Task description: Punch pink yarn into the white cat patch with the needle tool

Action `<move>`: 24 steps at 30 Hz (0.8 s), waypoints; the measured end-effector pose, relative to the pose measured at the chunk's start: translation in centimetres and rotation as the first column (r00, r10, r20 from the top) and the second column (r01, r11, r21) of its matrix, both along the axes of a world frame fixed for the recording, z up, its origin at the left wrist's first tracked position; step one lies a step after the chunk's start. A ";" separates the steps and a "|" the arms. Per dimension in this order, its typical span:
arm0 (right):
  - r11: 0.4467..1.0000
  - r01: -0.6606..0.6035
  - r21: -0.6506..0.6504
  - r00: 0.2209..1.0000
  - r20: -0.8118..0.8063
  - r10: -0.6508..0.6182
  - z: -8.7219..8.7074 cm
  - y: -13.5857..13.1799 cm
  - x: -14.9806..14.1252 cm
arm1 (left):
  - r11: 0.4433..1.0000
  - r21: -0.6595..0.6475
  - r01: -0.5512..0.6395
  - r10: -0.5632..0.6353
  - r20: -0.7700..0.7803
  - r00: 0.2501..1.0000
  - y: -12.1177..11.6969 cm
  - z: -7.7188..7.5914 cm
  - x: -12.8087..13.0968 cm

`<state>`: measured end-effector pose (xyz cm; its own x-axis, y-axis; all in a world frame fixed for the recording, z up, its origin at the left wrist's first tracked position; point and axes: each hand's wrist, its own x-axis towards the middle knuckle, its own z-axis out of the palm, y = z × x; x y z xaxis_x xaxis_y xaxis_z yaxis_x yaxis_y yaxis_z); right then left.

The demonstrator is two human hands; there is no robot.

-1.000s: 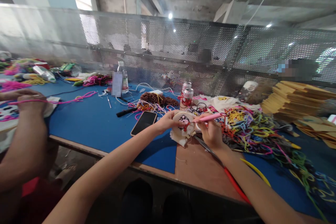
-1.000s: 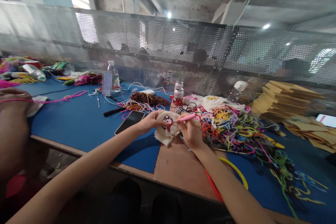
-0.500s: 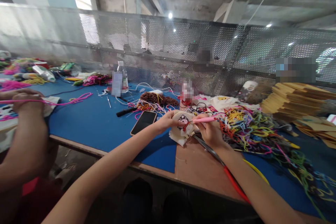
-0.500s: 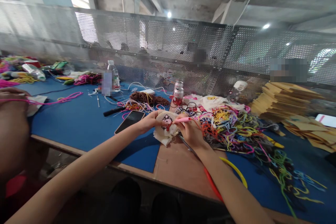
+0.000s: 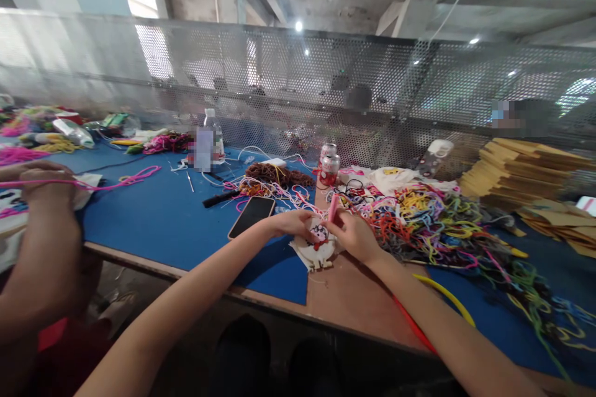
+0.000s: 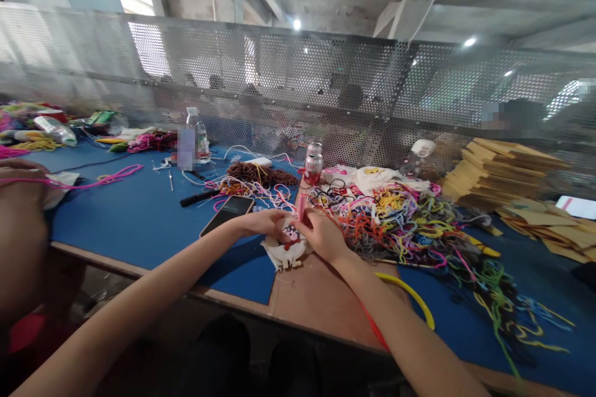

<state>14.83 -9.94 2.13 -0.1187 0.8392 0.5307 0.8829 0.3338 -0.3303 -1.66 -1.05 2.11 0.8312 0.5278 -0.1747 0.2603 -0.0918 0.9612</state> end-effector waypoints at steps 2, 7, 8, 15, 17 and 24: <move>1.000 0.001 0.002 1.000 -0.026 -0.001 -0.3 0.2 -0.3 | 0.980 0.199 -0.015 0.009 0.031 0.999 0.0 0.2 0.1; 0.999 0.009 -0.046 0.999 -0.036 -0.011 -0.6 0.4 -0.7 | 0.831 0.556 -0.005 -0.116 0.183 0.976 -0.4 0.8 0.4; 0.999 0.012 -0.051 0.999 -0.041 -0.014 -0.6 0.4 -0.8 | 0.819 0.574 0.003 -0.139 0.193 0.971 -0.5 0.9 0.6; 0.985 0.100 -0.141 0.995 0.039 -0.096 0.8 0.2 -1.6 | 0.929 0.363 -0.072 0.001 0.193 0.981 -1.4 -0.7 1.1; 0.963 0.172 -0.206 0.979 0.147 -0.144 2.3 -0.2 -1.7 | 0.946 0.315 -0.080 0.016 0.199 0.980 -1.3 -1.1 1.1; 0.835 0.259 -0.485 0.892 0.452 -0.015 7.7 -7.1 -0.2 | 0.895 0.428 -0.123 0.080 0.119 0.990 -0.6 -1.5 1.0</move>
